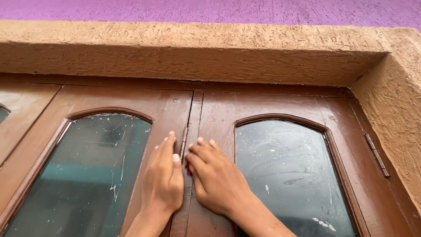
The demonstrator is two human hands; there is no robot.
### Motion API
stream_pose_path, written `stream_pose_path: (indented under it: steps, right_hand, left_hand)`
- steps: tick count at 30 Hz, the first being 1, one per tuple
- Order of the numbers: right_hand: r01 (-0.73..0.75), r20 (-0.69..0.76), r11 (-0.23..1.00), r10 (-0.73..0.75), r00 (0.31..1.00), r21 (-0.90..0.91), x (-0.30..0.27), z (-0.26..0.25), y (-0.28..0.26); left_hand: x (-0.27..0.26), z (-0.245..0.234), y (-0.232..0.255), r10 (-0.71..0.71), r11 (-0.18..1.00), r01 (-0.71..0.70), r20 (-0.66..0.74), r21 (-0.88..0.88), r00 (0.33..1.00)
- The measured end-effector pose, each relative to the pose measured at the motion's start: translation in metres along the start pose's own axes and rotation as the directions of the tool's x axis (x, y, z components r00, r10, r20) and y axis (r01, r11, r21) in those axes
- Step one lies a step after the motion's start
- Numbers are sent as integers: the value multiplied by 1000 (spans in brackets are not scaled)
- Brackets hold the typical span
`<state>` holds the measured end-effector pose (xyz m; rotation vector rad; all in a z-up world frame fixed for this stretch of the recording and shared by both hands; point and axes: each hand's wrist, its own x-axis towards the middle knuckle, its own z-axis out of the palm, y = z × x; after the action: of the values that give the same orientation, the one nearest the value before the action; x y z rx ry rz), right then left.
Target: The person wipes the surface of a brown double door with a pink cloth, moving from the lower panels to the upper glass panes and back down. A pink bucket is visible nearby on the floor.
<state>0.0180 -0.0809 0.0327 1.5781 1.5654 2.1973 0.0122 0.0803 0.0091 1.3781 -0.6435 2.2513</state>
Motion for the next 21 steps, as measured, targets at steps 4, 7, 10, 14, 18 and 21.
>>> stream_pose_path:
  steps: [4, 7, 10, 14, 18, 21]
  right_hand:
    - [64, -8, 997, -64, 998, -40, 14, -10, 33]
    - [-13, -173, 997, 0, 985, -74, 31, -4, 48]
    - [-54, -120, 998, 59, 991, 46, 16, 1, 23]
    - [-77, 45, 989, 71, 996, 126, -27, -14, -31]
    - [112, 143, 981, -135, 980, 160, -25, -30, -18]
    - [149, 25, 989, -149, 989, 1, -9, -23, 11]
  left_hand:
    - [-3, -10, -4, -94, 985, 90, -22, -149, 995]
    - [2, -12, -8, -14, 997, 11, -44, -78, 999]
    - [-1, -13, -12, -77, 995, 71, -78, -73, 994]
    - [-7, -19, -17, -6, 995, 4, 19, 101, 1000]
    - [-11, -27, -18, 133, 956, -161, 128, 244, 983]
    - [-12, -28, -17, 145, 936, -184, 150, 299, 978]
